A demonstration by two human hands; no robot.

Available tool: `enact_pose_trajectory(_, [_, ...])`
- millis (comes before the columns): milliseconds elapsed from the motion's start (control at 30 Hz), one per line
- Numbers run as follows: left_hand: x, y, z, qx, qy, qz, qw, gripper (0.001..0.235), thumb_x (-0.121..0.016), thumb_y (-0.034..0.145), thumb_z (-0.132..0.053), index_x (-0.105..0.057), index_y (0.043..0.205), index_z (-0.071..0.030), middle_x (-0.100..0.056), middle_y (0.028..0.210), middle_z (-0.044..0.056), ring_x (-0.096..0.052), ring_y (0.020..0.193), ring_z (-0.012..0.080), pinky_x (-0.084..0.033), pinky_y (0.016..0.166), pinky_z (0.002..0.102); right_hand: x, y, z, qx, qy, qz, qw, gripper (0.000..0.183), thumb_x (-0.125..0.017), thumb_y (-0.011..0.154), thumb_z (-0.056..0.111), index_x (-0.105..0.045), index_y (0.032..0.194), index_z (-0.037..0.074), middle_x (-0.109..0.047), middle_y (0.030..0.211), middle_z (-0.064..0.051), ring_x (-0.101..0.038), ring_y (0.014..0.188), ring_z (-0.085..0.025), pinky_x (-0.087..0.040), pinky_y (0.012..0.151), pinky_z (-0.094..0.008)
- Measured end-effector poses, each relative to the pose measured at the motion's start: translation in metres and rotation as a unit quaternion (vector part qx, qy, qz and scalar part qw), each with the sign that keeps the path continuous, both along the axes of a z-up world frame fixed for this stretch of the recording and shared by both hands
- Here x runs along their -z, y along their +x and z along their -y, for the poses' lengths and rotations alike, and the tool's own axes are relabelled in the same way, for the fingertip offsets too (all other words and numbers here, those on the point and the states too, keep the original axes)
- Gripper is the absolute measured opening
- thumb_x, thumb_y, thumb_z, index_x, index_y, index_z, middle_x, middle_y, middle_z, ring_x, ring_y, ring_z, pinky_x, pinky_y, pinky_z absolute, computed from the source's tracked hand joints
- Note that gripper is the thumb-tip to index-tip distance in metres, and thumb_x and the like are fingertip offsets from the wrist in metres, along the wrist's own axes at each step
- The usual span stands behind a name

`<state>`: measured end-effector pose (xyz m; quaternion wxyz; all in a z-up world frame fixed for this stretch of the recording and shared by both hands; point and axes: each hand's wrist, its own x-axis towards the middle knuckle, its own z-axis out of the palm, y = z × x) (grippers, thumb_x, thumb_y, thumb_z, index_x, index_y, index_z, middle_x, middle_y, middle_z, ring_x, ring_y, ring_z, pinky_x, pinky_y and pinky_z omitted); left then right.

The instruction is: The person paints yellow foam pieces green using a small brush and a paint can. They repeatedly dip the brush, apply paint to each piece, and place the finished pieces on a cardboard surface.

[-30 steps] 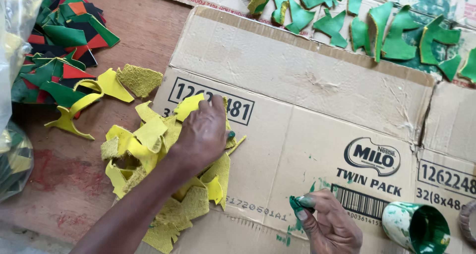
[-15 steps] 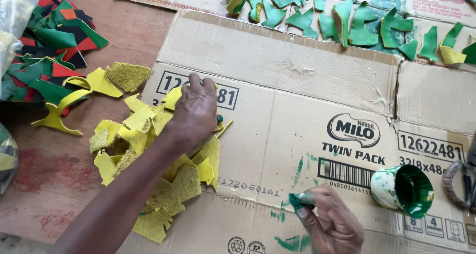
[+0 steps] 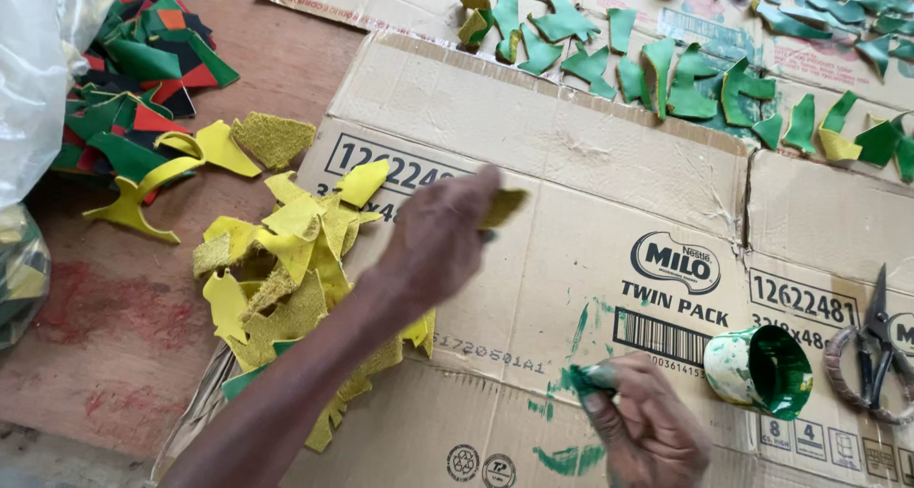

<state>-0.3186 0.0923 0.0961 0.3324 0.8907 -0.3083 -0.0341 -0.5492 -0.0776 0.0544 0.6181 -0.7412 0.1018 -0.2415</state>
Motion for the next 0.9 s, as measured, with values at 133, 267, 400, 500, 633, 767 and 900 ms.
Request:
enact_pose_trajectory(133, [0.006, -0.059, 0.028, 0.099, -0.078, 0.131, 0.983, 0.01, -0.059, 0.107, -0.007, -0.064, 0.098, -0.008, -0.073, 0.087, 0.01, -0.065, 0.073, 0.0193, -0.051, 0.048, 0.035, -0.003, -0.011, 0.025, 0.078, -0.072, -0.023, 0.994, 0.021, -0.074, 0.086, -0.008, -0.073, 0.106, -0.004, -0.076, 0.099, -0.016, -0.061, 0.074, -0.012, -0.051, 0.067, -0.024])
enact_pose_trajectory(267, [0.022, -0.122, 0.019, 0.156, -0.092, 0.07, 0.981, 0.059, -0.073, 0.074, -0.033, -0.061, 0.121, 0.002, -0.067, 0.121, 0.019, -0.063, 0.113, 0.0327, -0.054, 0.095, 0.048, -0.013, -0.032, 0.044, 0.093, -0.051, 0.027, 0.994, 0.015, -0.073, 0.098, -0.007, -0.071, 0.112, -0.004, -0.073, 0.104, -0.014, -0.066, 0.094, -0.012, -0.056, 0.089, -0.023])
enact_pose_trajectory(400, [0.035, -0.143, -0.007, 0.125, -0.024, -0.029, 0.991, 0.069, -0.072, 0.088, -0.027, -0.045, 0.14, 0.009, -0.048, 0.145, 0.028, -0.043, 0.136, 0.0412, -0.029, 0.115, 0.052, -0.021, -0.04, 0.053, 0.126, -0.028, 0.055, 0.99, 0.011, -0.073, 0.1, -0.007, -0.069, 0.111, -0.006, -0.07, 0.11, -0.013, -0.068, 0.104, -0.013, -0.056, 0.103, -0.023])
enact_pose_trajectory(500, [0.05, -0.154, -0.009, 0.131, 0.09, 0.028, 0.987, 0.068, -0.063, 0.095, -0.028, -0.037, 0.147, 0.007, -0.038, 0.157, 0.027, -0.032, 0.149, 0.0407, -0.022, 0.123, 0.05, -0.018, -0.041, 0.054, 0.137, -0.001, 0.046, 0.99, 0.012, -0.073, 0.099, -0.009, -0.068, 0.111, -0.008, -0.069, 0.112, -0.014, -0.068, 0.105, -0.013, -0.056, 0.102, -0.023])
enact_pose_trajectory(633, [0.069, -0.167, 0.012, 0.201, 0.147, 0.106, 0.963, 0.075, -0.047, 0.102, -0.039, -0.024, 0.157, 0.006, -0.021, 0.165, 0.026, -0.012, 0.156, 0.0389, -0.008, 0.126, 0.049, -0.011, -0.043, 0.051, 0.122, -0.011, 0.033, 0.992, 0.014, -0.073, 0.1, -0.012, -0.069, 0.113, -0.009, -0.068, 0.112, -0.013, -0.065, 0.104, -0.011, -0.054, 0.097, -0.02])
enact_pose_trajectory(767, [0.072, -0.17, 0.04, 0.215, 0.137, -0.031, 0.966, 0.083, -0.039, 0.101, -0.049, -0.017, 0.155, 0.009, -0.011, 0.166, 0.027, 0.003, 0.157, 0.0393, 0.003, 0.125, 0.048, -0.011, -0.044, 0.05, 0.124, 0.002, 0.024, 0.992, 0.018, -0.073, 0.096, -0.012, -0.069, 0.113, -0.007, -0.068, 0.114, -0.011, -0.064, 0.1, -0.01, -0.054, 0.094, -0.019])
enact_pose_trajectory(900, [0.079, -0.162, 0.072, 0.174, 0.126, 0.007, 0.977, 0.086, -0.031, 0.102, -0.057, -0.013, 0.155, 0.009, -0.003, 0.166, 0.027, 0.008, 0.154, 0.0385, 0.006, 0.122, 0.048, -0.014, -0.045, 0.051, 0.129, -0.015, 0.001, 0.992, 0.02, -0.073, 0.093, -0.013, -0.069, 0.112, -0.007, -0.068, 0.112, -0.011, -0.062, 0.099, -0.009, -0.053, 0.091, -0.018])
